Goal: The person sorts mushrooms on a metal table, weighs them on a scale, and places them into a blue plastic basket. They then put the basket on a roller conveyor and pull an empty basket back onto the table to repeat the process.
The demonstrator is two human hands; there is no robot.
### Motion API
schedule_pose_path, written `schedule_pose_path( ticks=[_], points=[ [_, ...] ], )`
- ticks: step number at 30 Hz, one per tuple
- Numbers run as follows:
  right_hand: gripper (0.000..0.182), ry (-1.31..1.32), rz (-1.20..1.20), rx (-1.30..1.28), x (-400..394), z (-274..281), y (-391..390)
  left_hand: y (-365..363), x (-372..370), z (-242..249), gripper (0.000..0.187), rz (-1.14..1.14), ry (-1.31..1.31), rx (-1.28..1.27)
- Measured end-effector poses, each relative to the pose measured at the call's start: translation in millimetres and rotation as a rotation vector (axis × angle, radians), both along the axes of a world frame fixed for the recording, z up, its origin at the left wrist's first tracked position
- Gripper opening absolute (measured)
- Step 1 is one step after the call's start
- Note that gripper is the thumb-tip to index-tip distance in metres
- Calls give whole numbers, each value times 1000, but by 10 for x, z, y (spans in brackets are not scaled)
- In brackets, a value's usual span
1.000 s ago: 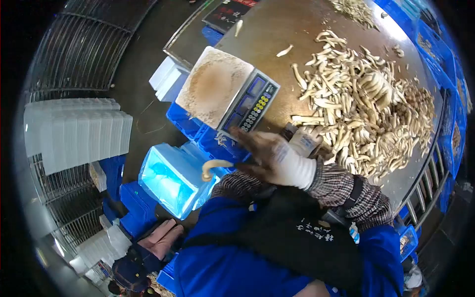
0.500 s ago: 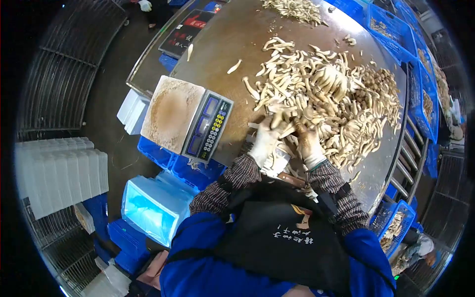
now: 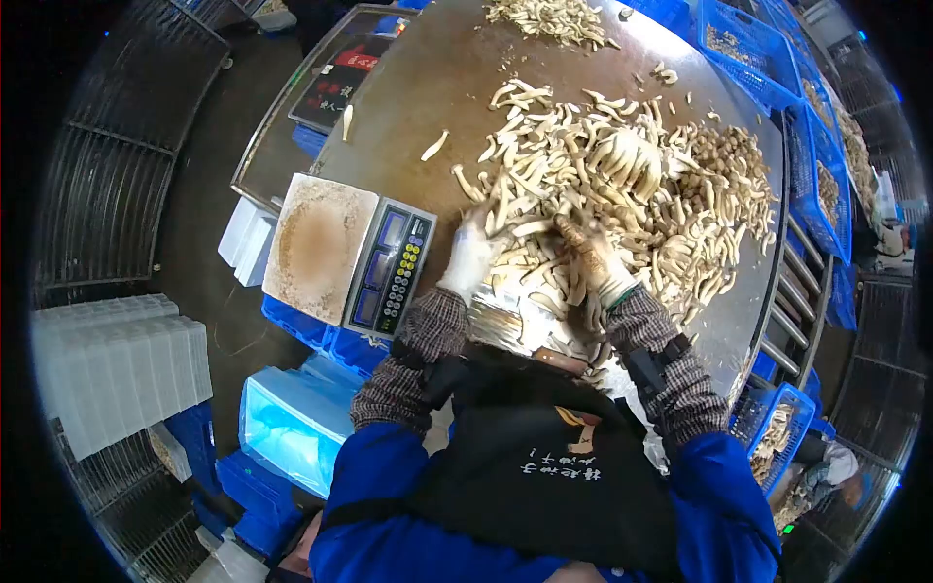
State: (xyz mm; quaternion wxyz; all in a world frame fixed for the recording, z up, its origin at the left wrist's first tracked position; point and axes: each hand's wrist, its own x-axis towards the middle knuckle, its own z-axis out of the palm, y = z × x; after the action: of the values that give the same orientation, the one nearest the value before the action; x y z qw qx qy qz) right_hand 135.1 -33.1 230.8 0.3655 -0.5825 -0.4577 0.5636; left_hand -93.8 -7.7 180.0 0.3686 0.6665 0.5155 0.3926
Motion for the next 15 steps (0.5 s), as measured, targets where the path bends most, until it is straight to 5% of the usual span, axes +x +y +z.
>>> schedule_pose_path(
  ticks=[2, 4, 7, 11, 13, 14, 15],
  points=[
    [69, -440, -27, 203, 110, 55, 22, 76, -46, 234, 53, 94, 206, 49],
    [81, -264, -257, 301, 254, 50, 59, 169, -199, 299, 43, 208, 263, 153],
    [91, -629, -141, 387, 954, -590, 143, 147, -270, 84, 43, 178, -150, -102],
    [96, -927, 183, 299, 1127, -647, 320, -126, -42, 387, 56, 169, -344, -236],
    [86, -1256, 337, 291, 1110, -778, 434, -214, -45, 127, 61, 35, -779, -507],
    [82, -1323, 368, 287, 1054, -728, 455, -273, 14, 333, 59, 17, -834, -487],
    [79, -1392, 400, 285, 1003, -668, 484, -353, -11, -20, 54, 34, -741, -585]
  ],
)
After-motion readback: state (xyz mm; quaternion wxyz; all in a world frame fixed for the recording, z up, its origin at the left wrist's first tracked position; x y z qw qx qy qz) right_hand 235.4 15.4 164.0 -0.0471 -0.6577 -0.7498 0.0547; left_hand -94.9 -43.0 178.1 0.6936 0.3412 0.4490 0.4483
